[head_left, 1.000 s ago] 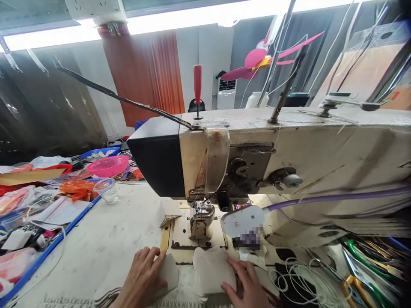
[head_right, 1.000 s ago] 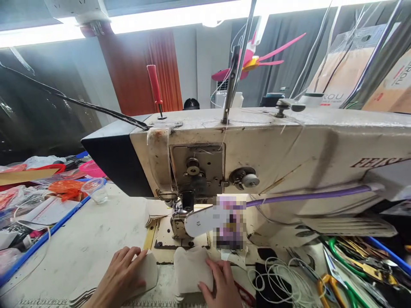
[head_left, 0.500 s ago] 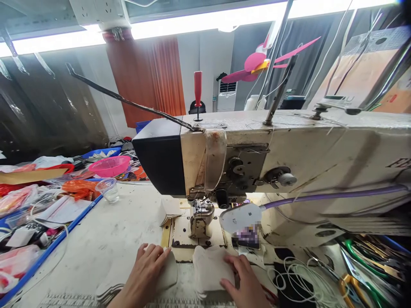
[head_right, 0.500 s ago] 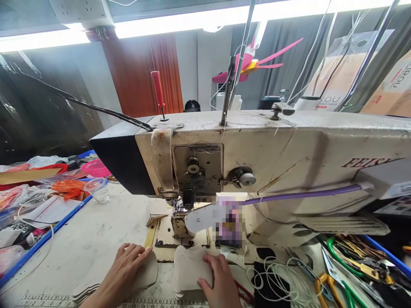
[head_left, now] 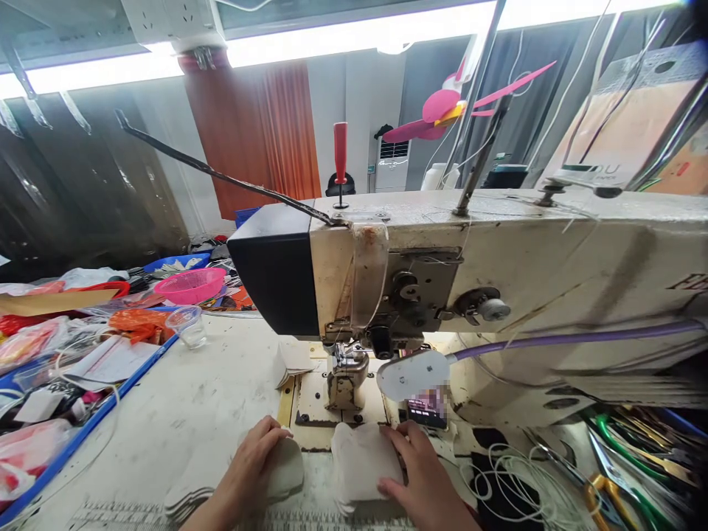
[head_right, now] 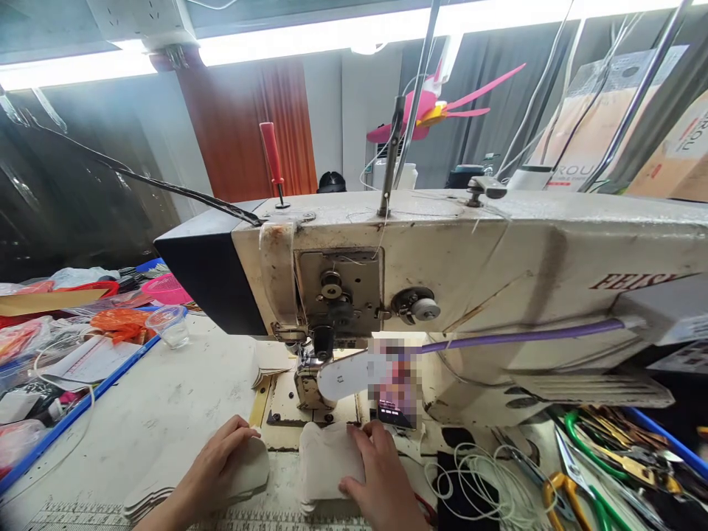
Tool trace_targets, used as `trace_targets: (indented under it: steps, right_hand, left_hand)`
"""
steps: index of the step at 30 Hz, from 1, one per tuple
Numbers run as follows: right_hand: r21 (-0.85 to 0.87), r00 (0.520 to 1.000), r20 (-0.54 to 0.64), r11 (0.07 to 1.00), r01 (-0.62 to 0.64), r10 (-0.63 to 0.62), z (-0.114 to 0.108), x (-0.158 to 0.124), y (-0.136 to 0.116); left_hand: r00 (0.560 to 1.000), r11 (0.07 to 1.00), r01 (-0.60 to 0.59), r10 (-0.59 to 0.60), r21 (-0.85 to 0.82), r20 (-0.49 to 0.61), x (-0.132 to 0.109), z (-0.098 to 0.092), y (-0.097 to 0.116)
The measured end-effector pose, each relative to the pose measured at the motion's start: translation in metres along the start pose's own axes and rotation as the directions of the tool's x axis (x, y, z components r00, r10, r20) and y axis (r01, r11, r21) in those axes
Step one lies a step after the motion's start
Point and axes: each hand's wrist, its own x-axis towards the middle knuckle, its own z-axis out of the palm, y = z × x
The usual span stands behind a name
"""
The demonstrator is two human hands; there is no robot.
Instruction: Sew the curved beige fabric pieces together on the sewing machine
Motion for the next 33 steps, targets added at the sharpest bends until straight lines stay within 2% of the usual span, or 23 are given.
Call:
trace_targets:
  steps: [3,7,11,13,15,18,22,24,26,28,30,33]
  right_hand:
    - [-0.025,0.998,-0.038,0.999,0.045,-0.046,-0.001,-0.002,-0.003]
    - [-0.063,0.988,-0.085,0.990,0.125,-0.130,0.004,-0.007,-0.003]
    - [-0.209,0.946,-0.202,0.955,0.210,-0.252,0.011,-0.008,0.001]
    - [-0.267,0.926,-0.233,0.935,0.232,-0.297,0.012,-0.008,0.002]
    - [-0.229,0.935,-0.212,0.944,0.236,-0.285,0.012,-0.009,0.001]
    - [-0.097,0.959,-0.143,0.967,0.234,-0.246,0.009,-0.011,-0.003]
    - [0.043,0.975,-0.065,0.976,0.213,-0.210,0.007,-0.012,-0.008]
    - [0.118,0.984,-0.037,0.977,0.180,-0.177,0.006,-0.010,-0.009]
    - [0.207,0.986,-0.012,0.964,0.168,-0.169,0.004,-0.008,-0.010]
    - [0.305,0.983,0.007,0.936,0.173,-0.183,0.000,-0.007,-0.009]
    - [0.393,0.983,0.012,0.905,0.162,-0.182,-0.003,-0.007,-0.008]
    - [0.491,0.990,0.006,0.862,0.122,-0.144,-0.003,-0.010,-0.006]
  left_hand:
    - [0.996,0.983,0.086,-0.090,-0.162,-0.015,0.002,-0.007,0.005]
    - [0.957,0.906,0.241,-0.282,-0.348,-0.073,0.002,-0.009,0.004]
    - [0.905,0.920,0.229,-0.321,-0.319,-0.277,0.003,-0.013,-0.002]
    - [0.876,0.922,0.242,-0.342,-0.303,-0.341,0.007,-0.020,0.001]
    - [0.866,0.922,0.246,-0.347,-0.298,-0.360,0.013,-0.028,0.010]
    - [0.902,0.939,0.221,-0.299,-0.264,-0.312,0.020,-0.031,0.036]
    - [0.982,0.987,0.069,-0.093,-0.145,-0.163,0.031,-0.008,0.085]
    - [0.994,0.994,-0.069,0.061,-0.086,-0.090,0.038,0.011,0.109]
    - [0.979,0.982,-0.189,0.188,-0.010,-0.080,0.045,0.030,0.126]
    - [0.973,0.976,-0.210,0.215,0.064,-0.081,0.052,0.046,0.133]
    - [0.983,0.980,-0.170,0.176,0.105,-0.052,0.055,0.058,0.134]
    - [0.992,0.991,-0.121,0.123,0.066,-0.037,0.056,0.064,0.128]
